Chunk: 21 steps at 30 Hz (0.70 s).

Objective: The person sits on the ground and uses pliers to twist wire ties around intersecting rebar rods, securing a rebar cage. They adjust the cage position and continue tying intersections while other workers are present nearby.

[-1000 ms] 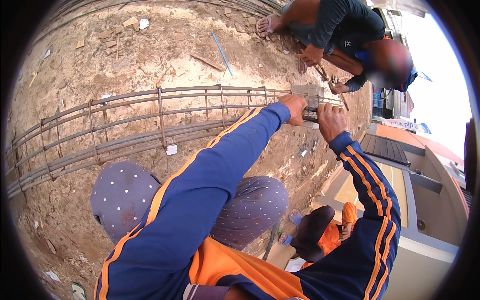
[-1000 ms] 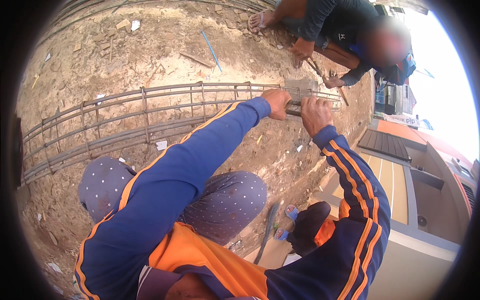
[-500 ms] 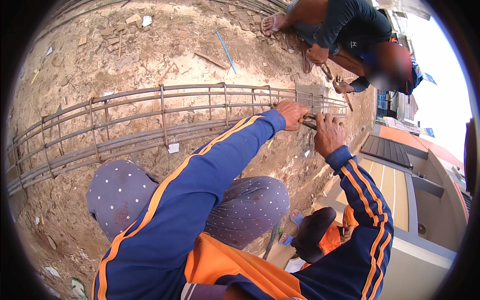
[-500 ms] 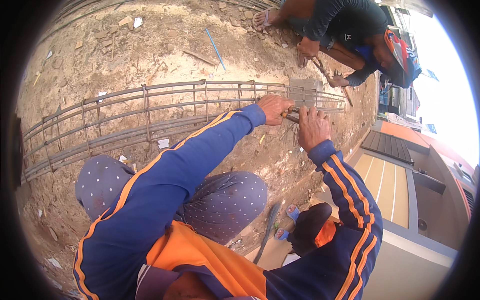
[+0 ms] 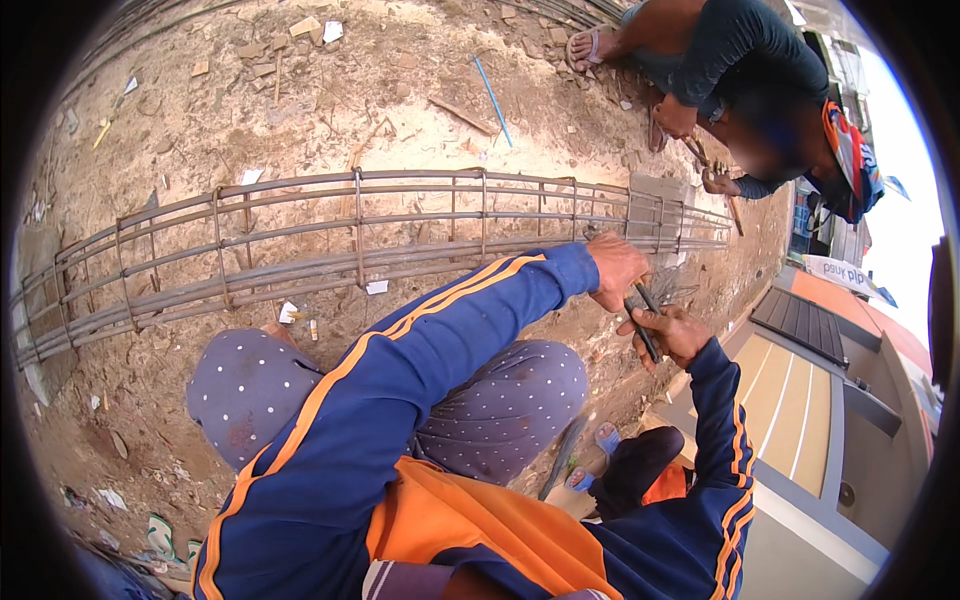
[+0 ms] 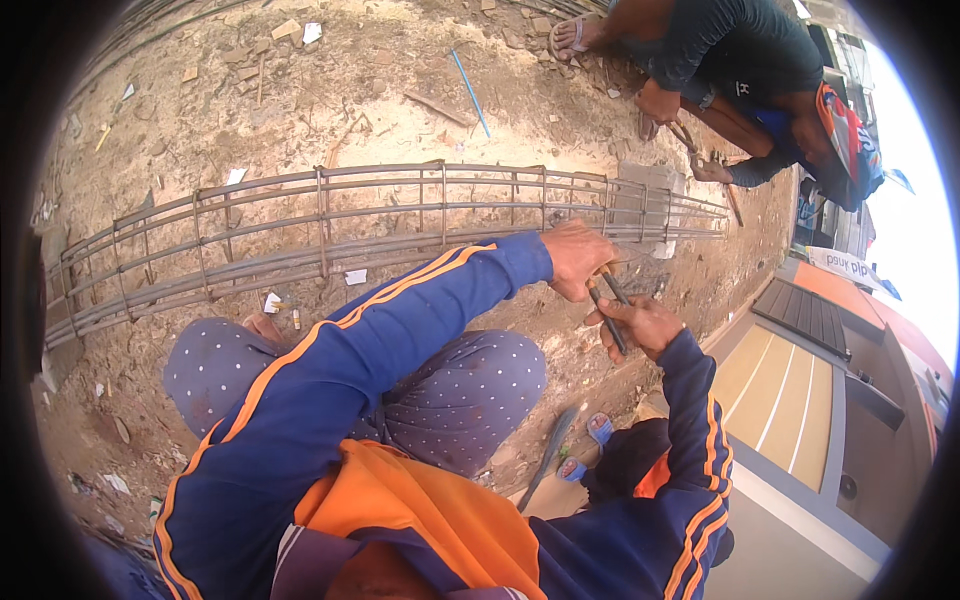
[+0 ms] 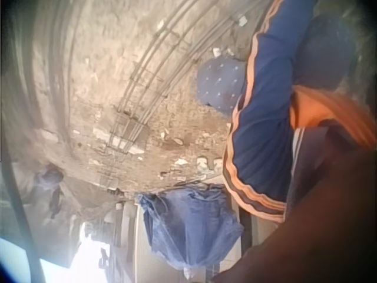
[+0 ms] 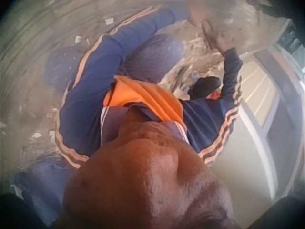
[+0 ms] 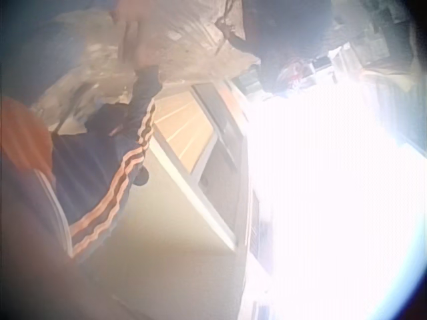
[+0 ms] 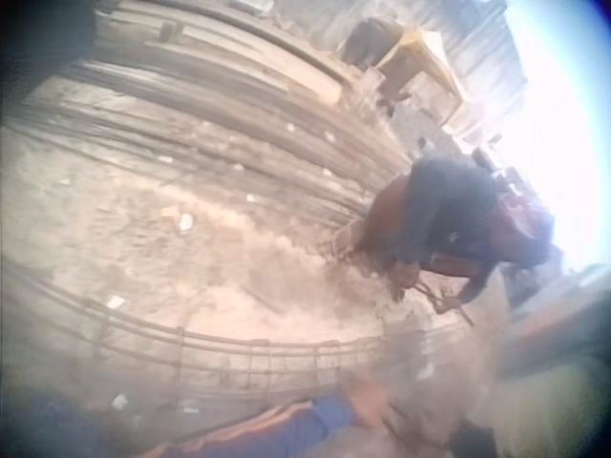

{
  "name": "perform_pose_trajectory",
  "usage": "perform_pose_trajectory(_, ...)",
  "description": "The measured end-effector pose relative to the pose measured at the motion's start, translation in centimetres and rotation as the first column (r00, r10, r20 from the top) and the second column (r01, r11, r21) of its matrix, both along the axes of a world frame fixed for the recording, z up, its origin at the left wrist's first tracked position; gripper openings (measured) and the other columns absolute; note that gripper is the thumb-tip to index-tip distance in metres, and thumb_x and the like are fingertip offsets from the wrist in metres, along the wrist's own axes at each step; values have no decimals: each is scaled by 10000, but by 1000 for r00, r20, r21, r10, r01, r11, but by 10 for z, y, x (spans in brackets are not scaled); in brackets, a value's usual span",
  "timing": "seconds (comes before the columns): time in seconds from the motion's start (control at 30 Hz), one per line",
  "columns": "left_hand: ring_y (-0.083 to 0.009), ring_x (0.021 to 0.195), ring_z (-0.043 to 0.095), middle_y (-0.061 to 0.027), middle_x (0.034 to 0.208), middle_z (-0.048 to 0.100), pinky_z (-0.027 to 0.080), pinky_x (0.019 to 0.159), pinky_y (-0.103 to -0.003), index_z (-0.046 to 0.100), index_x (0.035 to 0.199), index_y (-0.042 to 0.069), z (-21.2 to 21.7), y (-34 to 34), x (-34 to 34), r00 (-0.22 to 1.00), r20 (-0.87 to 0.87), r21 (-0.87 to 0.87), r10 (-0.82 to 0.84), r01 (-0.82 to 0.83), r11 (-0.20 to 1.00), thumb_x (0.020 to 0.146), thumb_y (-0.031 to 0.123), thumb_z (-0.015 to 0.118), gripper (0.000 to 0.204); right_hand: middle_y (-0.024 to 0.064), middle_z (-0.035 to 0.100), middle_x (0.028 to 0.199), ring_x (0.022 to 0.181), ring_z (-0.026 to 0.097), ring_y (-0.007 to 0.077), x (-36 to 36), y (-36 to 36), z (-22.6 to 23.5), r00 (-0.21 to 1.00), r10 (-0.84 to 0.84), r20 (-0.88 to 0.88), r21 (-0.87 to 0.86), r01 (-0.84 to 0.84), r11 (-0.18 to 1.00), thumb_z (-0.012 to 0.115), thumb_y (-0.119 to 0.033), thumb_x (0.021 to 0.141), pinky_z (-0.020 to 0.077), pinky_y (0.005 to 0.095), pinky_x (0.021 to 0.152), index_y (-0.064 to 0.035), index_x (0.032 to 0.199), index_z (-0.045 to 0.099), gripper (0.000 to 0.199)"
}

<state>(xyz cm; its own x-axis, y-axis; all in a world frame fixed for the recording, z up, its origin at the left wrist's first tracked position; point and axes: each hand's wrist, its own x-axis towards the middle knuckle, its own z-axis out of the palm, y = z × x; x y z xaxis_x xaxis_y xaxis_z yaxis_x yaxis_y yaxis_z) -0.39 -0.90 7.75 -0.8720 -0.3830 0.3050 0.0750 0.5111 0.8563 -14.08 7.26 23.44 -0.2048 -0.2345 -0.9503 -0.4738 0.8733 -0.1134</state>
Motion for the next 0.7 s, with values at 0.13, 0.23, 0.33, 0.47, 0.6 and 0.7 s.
perform_pose_trajectory(0.13,-338,811,690,-147,877,739,500,715,-476,728,1091,74,18,-2,28,958,-184,384,-219,275,881,905,323,627,326,67,659,680,576,643,153,7,49,1,983,169,-66,-144,-177,974,625,-324,1004,527,322,550,13,1056,701,350)
perform_pose_trajectory(0.23,-335,795,688,-145,871,735,490,709,-482,726,1017,64,48,15,55,964,-51,368,-262,262,892,912,333,635,302,64,667,757,629,638,146,38,77,25,998,9,54,-82,-4,997,616,-346,1011,504,293,592,39,1182,660,424)
perform_pose_trajectory(0.33,-324,750,684,-124,802,718,493,685,-477,695,955,57,70,52,69,1000,24,445,4,-14,895,916,327,641,278,83,689,792,634,650,149,51,90,53,983,80,167,-60,-71,996,589,-261,1019,509,296,583,33,1035,664,304)
perform_pose_trajectory(0.47,-250,674,676,-96,710,670,506,638,-419,670,944,39,129,82,111,887,166,786,432,-383,485,976,280,599,253,115,728,915,722,703,190,62,95,97,956,240,166,6,-245,970,581,-150,988,546,317,626,29,1143,620,240)
perform_pose_trajectory(0.6,-137,628,648,-36,723,642,531,593,-314,642,1053,-10,169,125,168,689,356,928,632,-340,-153,1059,194,497,251,132,722,993,862,712,239,72,110,157,819,536,203,-121,-523,844,604,-108,940,556,359,779,-17,1306,576,378)
perform_pose_trajectory(0.7,-139,624,643,-44,772,651,546,566,-289,615,1134,-22,221,173,214,467,493,870,734,-250,-425,1053,193,512,252,170,700,1114,1032,681,285,106,118,212,669,692,272,-160,-678,718,636,-120,909,519,380,920,-75,1463,474,579)
